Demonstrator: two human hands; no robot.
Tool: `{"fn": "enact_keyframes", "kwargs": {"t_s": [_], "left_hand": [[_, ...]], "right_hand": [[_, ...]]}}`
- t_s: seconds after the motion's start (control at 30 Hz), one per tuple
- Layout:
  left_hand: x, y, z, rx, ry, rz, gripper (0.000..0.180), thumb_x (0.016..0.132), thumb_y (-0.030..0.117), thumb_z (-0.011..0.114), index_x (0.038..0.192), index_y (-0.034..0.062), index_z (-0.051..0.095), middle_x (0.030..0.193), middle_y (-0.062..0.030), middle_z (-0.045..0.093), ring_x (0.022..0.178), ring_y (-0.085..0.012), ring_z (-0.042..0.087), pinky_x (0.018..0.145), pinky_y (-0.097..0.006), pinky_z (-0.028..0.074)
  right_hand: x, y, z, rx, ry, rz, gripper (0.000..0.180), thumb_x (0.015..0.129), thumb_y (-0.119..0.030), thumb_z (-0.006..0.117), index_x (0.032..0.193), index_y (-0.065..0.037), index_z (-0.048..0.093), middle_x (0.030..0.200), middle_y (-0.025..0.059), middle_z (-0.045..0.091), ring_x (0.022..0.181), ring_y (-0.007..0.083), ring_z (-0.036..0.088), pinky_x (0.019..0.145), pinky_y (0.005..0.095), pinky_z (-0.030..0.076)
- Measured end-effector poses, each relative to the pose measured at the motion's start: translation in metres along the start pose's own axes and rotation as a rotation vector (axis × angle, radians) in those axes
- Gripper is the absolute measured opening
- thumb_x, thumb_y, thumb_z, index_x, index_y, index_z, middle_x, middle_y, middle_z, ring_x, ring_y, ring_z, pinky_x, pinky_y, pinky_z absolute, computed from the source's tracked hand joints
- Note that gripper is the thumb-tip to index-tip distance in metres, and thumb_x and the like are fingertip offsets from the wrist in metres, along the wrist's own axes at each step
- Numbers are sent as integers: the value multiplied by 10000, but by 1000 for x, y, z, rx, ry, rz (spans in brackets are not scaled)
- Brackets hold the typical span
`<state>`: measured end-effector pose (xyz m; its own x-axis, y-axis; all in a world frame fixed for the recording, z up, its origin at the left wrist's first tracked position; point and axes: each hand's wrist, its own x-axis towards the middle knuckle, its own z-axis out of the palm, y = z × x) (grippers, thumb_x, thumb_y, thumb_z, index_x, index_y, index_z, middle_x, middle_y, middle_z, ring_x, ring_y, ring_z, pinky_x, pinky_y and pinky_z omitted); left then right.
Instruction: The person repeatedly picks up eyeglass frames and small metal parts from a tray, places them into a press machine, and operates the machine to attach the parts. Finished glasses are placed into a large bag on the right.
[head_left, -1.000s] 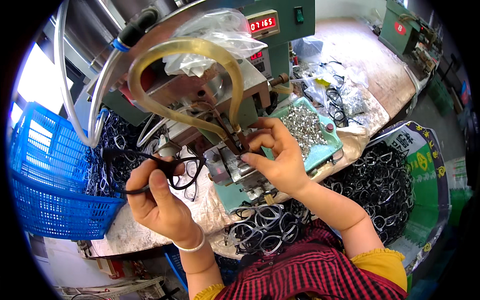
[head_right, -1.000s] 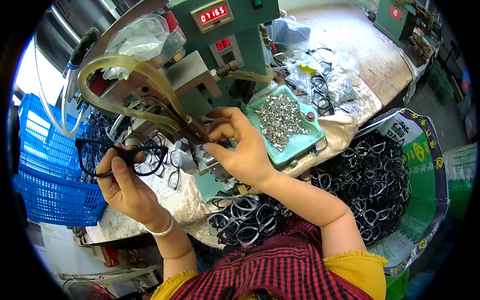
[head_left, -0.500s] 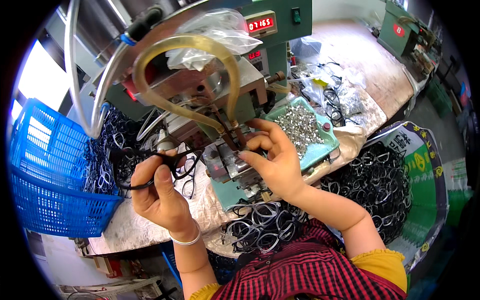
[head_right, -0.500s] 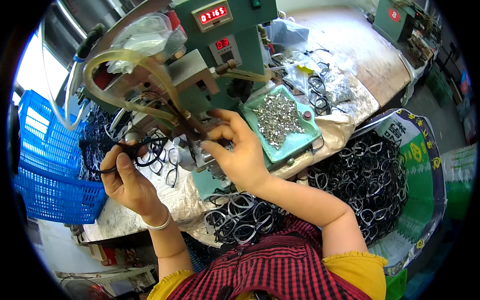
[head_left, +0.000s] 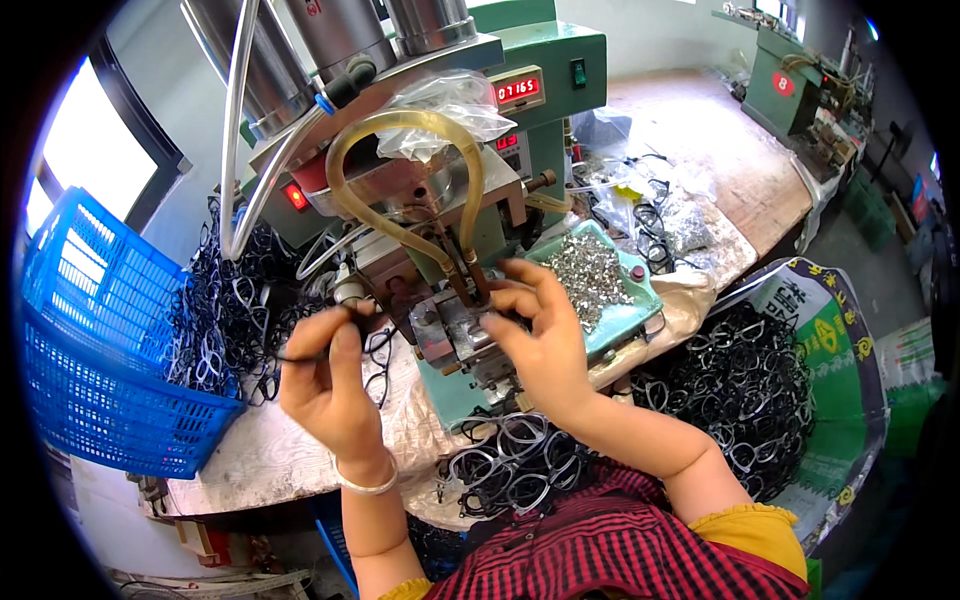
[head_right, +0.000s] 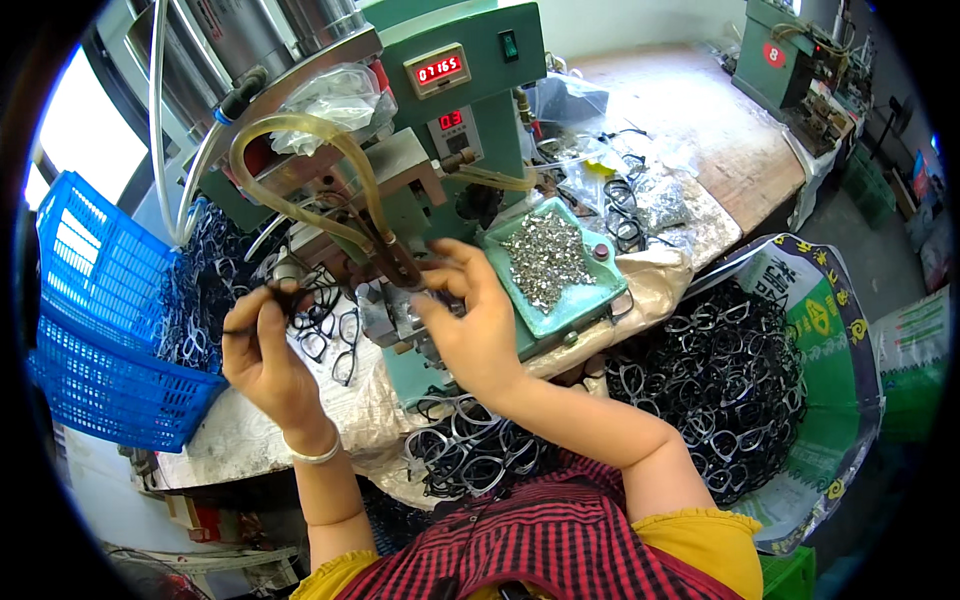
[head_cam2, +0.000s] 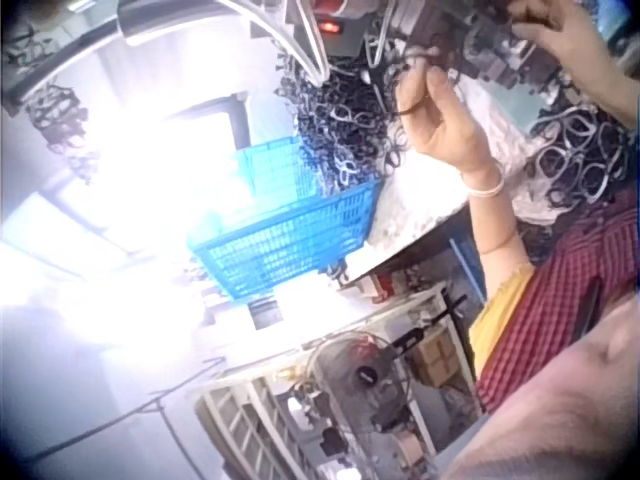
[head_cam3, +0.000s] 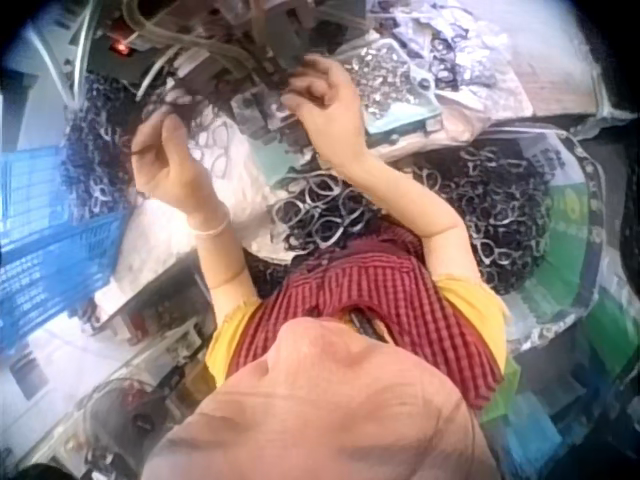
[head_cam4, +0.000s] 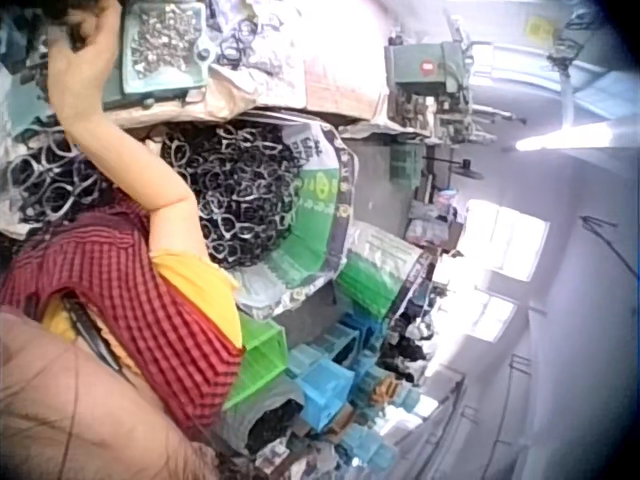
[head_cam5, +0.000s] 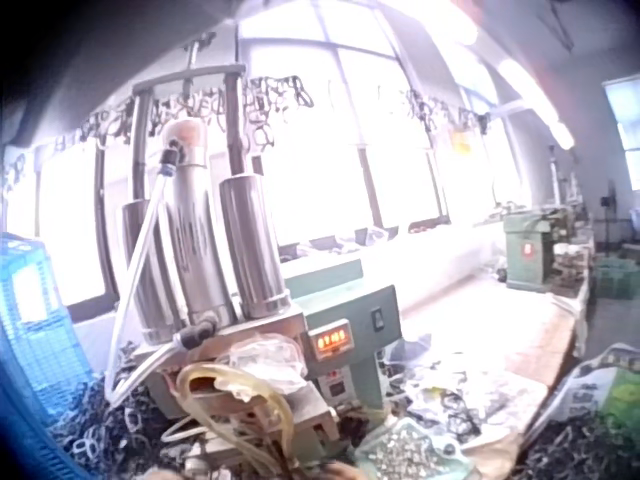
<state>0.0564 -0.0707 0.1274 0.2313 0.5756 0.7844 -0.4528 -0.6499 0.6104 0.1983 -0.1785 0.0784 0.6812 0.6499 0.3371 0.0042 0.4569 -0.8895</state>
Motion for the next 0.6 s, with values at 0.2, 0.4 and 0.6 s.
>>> {"fn": "enact_keyframes", "kwargs": {"t_s": [0.2,0.4,0.6], "left_hand": [[-43,-2,6,357,-570,278,230,754,53,776,980,97,762,1042,-64,741,861,-248,673,830,-395,524],[-44,-1,30,441,-650,237,186,744,53,786,925,86,767,977,-91,755,892,-264,697,915,-458,488],[-49,20,56,476,-838,248,256,872,-85,642,1086,19,737,1055,-167,735,964,-311,691,897,-387,524]], "right_hand": [[28,13,-83,-864,-104,-249,308,794,-115,719,1087,-33,673,1186,185,658,1176,315,597,1003,425,465],[48,86,-169,-1254,65,-324,146,638,-78,750,753,-26,676,941,188,628,974,388,588,854,497,478],[49,122,-148,-1204,-18,-312,133,735,-144,646,839,-71,683,1134,153,600,1221,336,520,888,452,507]]}}
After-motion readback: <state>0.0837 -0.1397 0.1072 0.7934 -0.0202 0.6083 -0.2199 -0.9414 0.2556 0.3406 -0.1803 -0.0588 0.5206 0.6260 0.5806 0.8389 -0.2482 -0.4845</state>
